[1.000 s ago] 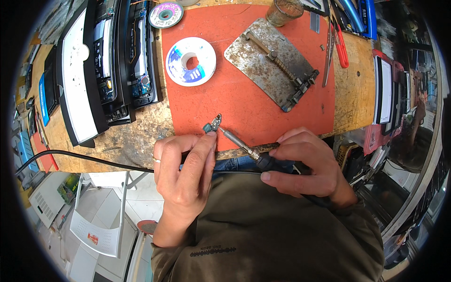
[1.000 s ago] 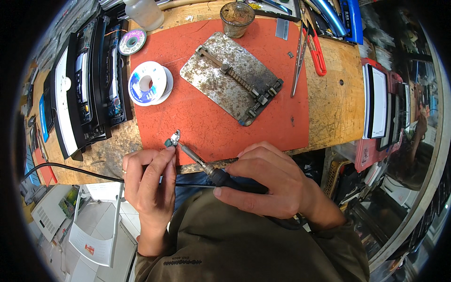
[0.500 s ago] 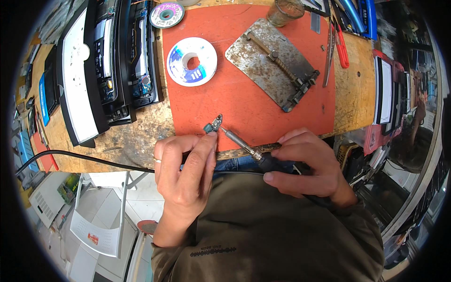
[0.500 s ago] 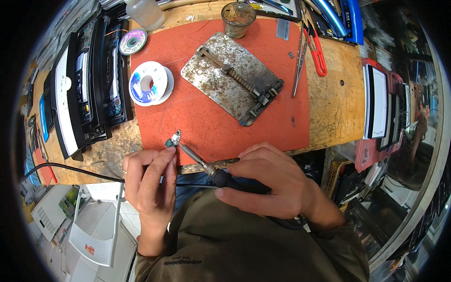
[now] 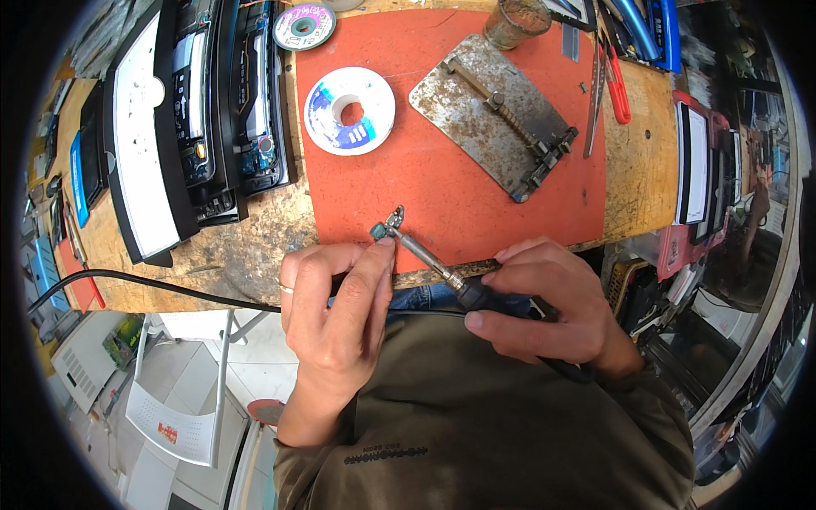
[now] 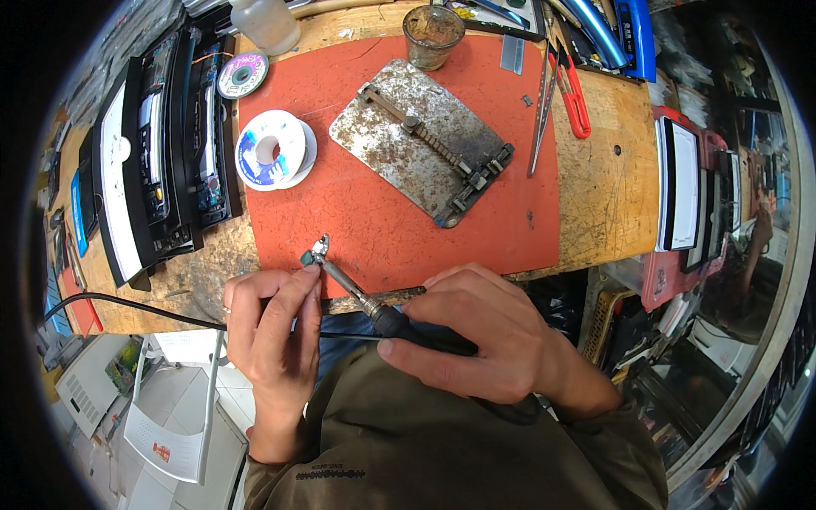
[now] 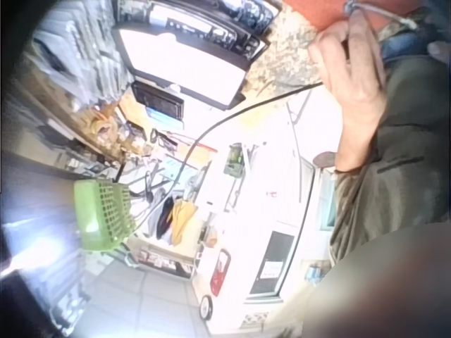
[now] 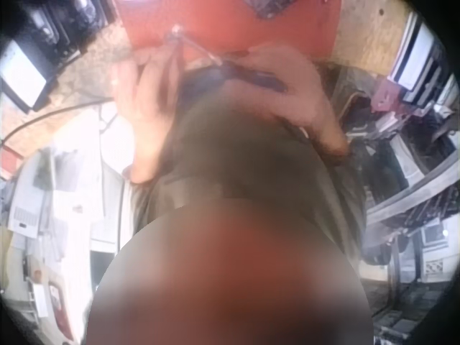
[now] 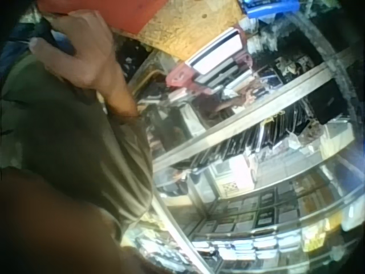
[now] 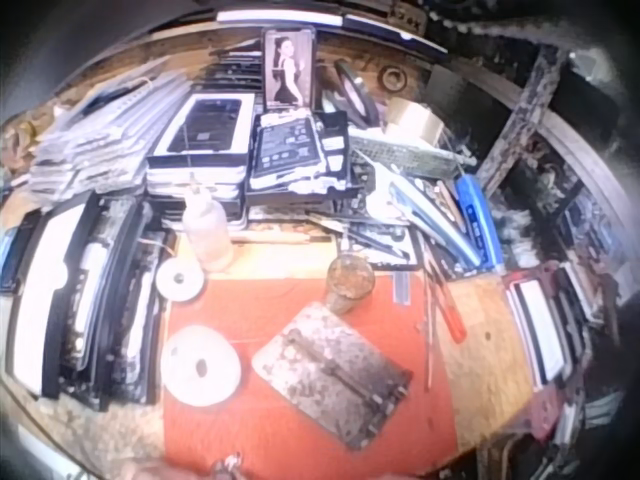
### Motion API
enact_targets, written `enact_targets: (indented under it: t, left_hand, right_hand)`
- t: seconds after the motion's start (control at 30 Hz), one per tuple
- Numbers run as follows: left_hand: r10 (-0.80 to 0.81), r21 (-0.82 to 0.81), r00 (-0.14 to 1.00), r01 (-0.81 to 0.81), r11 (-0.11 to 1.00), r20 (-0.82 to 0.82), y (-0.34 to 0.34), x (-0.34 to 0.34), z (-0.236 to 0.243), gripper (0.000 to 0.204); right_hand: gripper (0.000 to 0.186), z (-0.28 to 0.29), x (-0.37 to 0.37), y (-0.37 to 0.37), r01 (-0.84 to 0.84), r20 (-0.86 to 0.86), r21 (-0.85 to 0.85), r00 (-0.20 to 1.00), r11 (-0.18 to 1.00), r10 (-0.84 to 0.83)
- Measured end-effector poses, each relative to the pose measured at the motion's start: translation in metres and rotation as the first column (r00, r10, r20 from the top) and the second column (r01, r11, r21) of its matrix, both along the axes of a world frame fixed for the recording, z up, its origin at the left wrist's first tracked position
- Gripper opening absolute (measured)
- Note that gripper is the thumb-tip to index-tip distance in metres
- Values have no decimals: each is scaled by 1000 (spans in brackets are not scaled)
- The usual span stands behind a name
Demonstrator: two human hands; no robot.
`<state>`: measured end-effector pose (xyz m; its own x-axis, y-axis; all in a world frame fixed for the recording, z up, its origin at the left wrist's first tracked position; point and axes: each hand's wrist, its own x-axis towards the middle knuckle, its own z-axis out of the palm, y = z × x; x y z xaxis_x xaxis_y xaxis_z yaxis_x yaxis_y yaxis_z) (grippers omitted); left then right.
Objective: The person uses a soldering iron and solder wire to attach a small electronic component to a circuit board. They then use a hot air gun to heat the component and tweezers to adjust its position. The person inspects the component and continues soldering.
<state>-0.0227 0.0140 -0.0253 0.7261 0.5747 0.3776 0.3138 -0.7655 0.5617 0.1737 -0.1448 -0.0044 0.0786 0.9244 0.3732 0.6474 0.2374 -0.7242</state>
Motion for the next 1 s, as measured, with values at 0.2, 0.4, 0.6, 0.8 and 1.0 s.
enact_targets:
  t: [0.2,0.4,0.6,0.8,1.0]
  left_hand:
    - [-5,-7,1000,5,1000,-5,0,0,1,35]
    - [-8,-16,1000,8,1000,-13,1,-1,2,35]
    - [-6,-8,1000,6,1000,6,1,-1,0,33]
    - [75,-131,989,-58,990,124,2,-3,-2,28]
    - [411,-820,856,26,572,313,-1,-15,12,24]
  right_hand:
    - [36,1,-2,1,15,15,-2,1000,1000,-15]
    - [37,1,-3,0,14,15,-10,1000,1000,-14]
    - [38,2,-2,-2,46,-7,12,999,999,-46]
    - [41,7,4,-9,182,60,89,980,979,-188]
    - [30,10,6,-29,225,51,202,969,953,-240]
